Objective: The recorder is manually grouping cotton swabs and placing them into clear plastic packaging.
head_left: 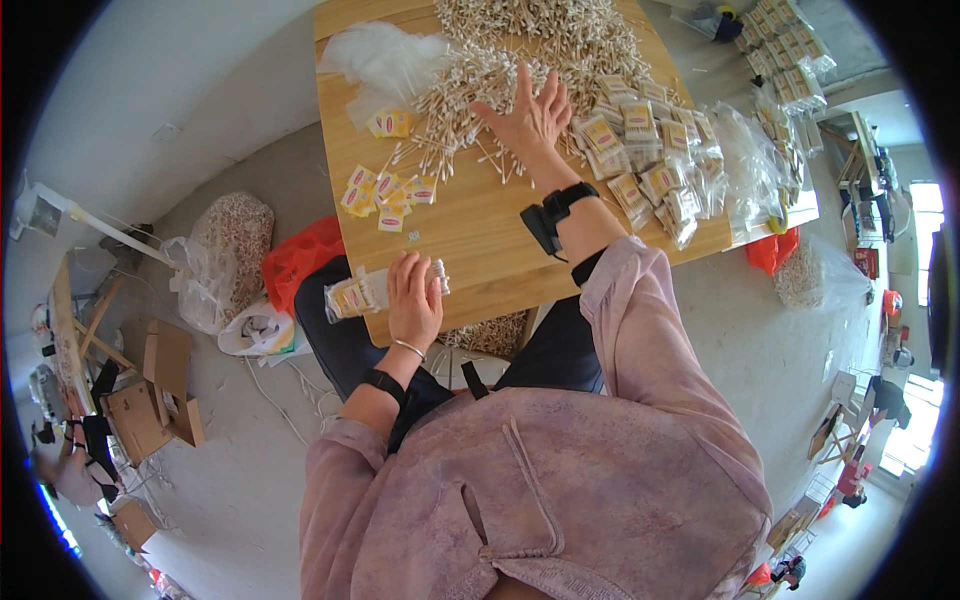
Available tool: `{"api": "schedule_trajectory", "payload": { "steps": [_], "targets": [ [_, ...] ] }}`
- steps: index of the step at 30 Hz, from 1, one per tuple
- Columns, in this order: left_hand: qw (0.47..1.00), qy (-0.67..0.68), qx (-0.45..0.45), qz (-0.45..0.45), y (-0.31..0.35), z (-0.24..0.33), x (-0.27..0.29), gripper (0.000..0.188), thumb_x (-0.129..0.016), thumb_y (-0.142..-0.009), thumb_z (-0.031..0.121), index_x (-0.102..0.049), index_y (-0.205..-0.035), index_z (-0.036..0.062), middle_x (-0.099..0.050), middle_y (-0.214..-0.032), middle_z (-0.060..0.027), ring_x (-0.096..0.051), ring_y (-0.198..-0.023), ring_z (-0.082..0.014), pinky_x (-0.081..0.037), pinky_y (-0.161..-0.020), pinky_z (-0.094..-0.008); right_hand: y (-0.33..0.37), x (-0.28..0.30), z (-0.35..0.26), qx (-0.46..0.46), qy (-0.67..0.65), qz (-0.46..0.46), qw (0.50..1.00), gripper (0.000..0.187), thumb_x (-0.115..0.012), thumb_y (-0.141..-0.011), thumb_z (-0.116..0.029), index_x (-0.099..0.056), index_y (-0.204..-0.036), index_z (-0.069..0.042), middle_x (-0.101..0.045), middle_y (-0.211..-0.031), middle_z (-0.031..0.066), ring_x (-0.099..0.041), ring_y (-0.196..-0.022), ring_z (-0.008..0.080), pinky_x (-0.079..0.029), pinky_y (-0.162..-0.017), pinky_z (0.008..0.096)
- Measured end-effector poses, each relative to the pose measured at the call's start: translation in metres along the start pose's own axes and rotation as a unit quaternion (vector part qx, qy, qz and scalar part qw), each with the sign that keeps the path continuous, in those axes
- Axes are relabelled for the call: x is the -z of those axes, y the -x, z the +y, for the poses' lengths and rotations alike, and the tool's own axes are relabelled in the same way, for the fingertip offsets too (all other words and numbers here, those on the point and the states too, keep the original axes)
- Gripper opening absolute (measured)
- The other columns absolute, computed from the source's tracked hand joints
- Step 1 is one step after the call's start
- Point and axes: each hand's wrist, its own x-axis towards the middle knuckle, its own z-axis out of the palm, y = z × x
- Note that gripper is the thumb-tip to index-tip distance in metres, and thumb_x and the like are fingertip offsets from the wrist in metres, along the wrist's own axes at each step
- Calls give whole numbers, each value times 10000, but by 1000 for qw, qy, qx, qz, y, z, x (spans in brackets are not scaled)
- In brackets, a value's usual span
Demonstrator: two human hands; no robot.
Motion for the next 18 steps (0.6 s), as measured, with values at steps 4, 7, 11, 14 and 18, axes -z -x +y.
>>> {"api": "schedule_trajectory", "payload": {
  "steps": [4,7,11,14,18],
  "targets": [
    [1000,-6,8,-4,3,0,1,314,-565,-860,130,-508,-1154,37,-448,-1243,-142,-370,-1246,-354,-314,-1053,-476,-30,-4,-24,5,5,-30,1000,928,-659,-675,-635,-307,-1426,-219,-225,-1457,236,-181,-1354,428,-110,-1081,555],
    [1000,-9,-2,-3,3,1,0,314,-556,-869,129,-507,-1167,43,-451,-1247,-140,-376,-1239,-351,-321,-1039,-470,-30,-14,-14,9,24,-67,997,639,-700,-695,-476,-530,-1212,-142,-450,-1224,182,-392,-1192,373,-260,-1001,540],
    [1000,-14,0,-4,-1,3,1,312,-558,-870,135,-510,-1164,46,-452,-1246,-143,-375,-1239,-354,-318,-1040,-469,-2,-23,11,72,-63,41,995,417,-696,-731,-251,-549,-1091,-101,-487,-1039,166,-459,-1035,373,-357,-917,470],
    [1000,-15,-8,2,-1,1,2,311,-564,-868,144,-514,-1159,45,-456,-1242,-145,-376,-1236,-357,-316,-1040,-469,29,-20,21,150,-139,60,977,355,-680,-752,-180,-543,-1066,-85,-488,-1008,152,-461,-1002,362,-374,-877,465],
    [1000,-26,-3,-3,-2,2,1,317,-576,-863,146,-501,-1156,49,-456,-1229,-146,-376,-1240,-352,-302,-1056,-482,66,-19,33,246,-148,124,950,318,-661,-761,-126,-532,-1047,-74,-486,-1008,146,-467,-952,354,-392,-842,473]
  ]
}}
